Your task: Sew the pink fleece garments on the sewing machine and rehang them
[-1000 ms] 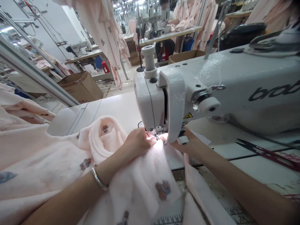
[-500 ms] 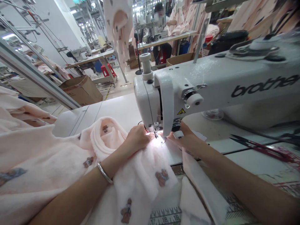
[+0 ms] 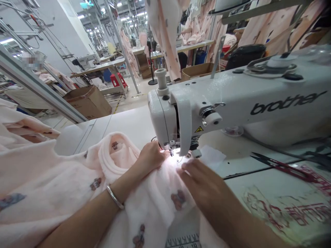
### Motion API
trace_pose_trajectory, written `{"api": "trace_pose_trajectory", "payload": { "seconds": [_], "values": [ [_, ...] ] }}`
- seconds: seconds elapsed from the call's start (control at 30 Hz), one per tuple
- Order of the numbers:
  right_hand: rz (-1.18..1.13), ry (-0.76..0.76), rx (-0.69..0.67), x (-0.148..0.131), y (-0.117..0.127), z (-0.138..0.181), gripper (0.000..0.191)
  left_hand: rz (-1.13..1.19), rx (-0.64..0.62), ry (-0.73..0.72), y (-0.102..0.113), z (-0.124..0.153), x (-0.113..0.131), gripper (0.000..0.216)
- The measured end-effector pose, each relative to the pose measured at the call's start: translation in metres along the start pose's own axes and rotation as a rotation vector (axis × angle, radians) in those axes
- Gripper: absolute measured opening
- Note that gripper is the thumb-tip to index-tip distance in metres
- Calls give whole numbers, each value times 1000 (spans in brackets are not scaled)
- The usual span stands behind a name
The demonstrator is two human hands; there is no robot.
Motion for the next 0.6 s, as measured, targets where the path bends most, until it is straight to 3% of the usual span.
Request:
{"api": "trace_pose_trajectory", "payload": {
  "seconds": [0.07, 0.17, 0.37, 0.5, 0.6],
  "values": [
    [23, 126, 26, -16, -8, 5, 28, 7, 1, 7, 1, 1, 0, 11],
    [25, 121, 41, -18, -17, 5, 28, 9, -8, 14, 2, 3, 1, 11],
    [-15, 163, 71, -31, -13, 4, 23, 1, -19, 14, 3, 4, 2, 14],
    [4, 83, 178, -27, -3, 8, 29, 1, -17, 8, 3, 1, 5, 21],
    [23, 15, 171, -15, -5, 9, 36, 7, -17, 7, 6, 4, 7, 19]
  ]
}}
Point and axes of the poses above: each hand's wrist, its own z-axis away from the middle knuckle, its own y-axis out of the back of the hand, x = y × z, the point moved 6 cm from there along -z, towards the middle knuckle, and after that the axes turned 13 degrees about y, right-handed, at the moved point
